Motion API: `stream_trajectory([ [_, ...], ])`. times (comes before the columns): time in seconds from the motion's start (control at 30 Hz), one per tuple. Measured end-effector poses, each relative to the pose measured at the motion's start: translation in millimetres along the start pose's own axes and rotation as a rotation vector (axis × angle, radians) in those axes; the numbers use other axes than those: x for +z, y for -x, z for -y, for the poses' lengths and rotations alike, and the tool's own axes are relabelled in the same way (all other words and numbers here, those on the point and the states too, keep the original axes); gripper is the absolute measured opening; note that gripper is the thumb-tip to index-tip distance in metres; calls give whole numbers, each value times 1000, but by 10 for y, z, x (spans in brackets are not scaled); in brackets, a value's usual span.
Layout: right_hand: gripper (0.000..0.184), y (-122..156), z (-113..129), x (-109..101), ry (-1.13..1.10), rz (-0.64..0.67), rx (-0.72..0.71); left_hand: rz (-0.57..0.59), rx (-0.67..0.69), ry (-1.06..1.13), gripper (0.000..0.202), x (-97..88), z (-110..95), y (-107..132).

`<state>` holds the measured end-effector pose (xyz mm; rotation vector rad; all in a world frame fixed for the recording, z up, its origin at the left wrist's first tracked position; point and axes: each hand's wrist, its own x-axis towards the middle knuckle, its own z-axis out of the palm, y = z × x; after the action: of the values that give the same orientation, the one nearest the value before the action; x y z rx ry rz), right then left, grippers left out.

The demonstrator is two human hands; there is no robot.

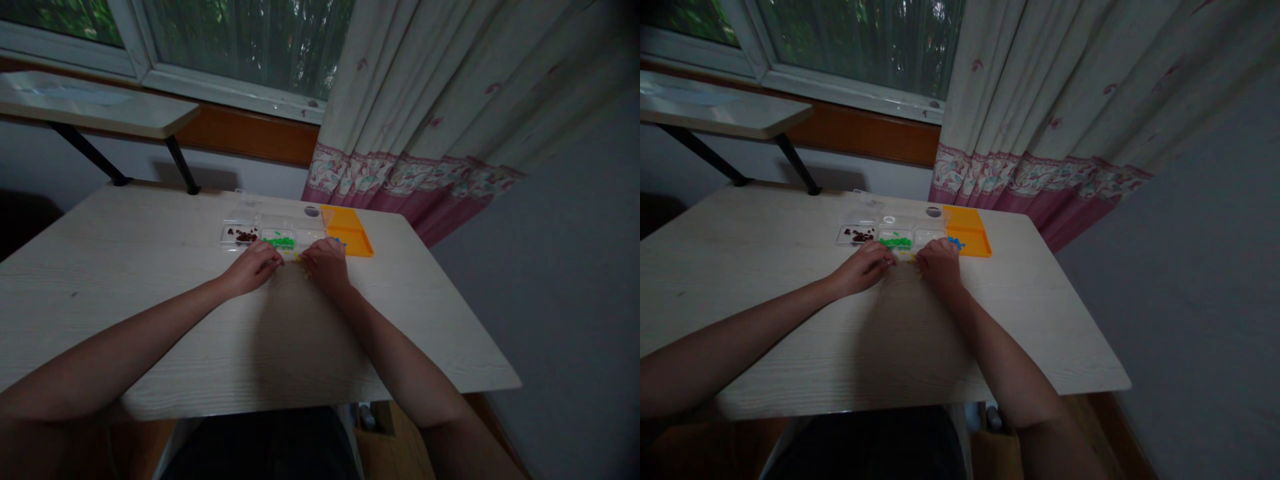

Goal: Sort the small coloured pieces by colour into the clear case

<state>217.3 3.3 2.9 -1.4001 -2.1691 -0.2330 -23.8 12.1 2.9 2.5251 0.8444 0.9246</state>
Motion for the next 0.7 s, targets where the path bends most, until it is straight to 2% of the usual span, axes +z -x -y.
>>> stream_trajectory([
  [0.17, 18, 8, -26, 34, -174, -112, 94, 2, -11, 0, 20, -6, -8, 2],
  [0.37, 22, -26, 138, -10, -409, -119, 64, 1, -14, -13, 20, 22, 7, 0],
  [0.53, 17, -22, 311, -30, -400, -67, 21, 8, -15, -11, 20, 23, -11, -5],
  [0.7, 15, -8, 376, -23, -344, -51, 11, -23, -7, 7, 20, 2, -29, -9],
])
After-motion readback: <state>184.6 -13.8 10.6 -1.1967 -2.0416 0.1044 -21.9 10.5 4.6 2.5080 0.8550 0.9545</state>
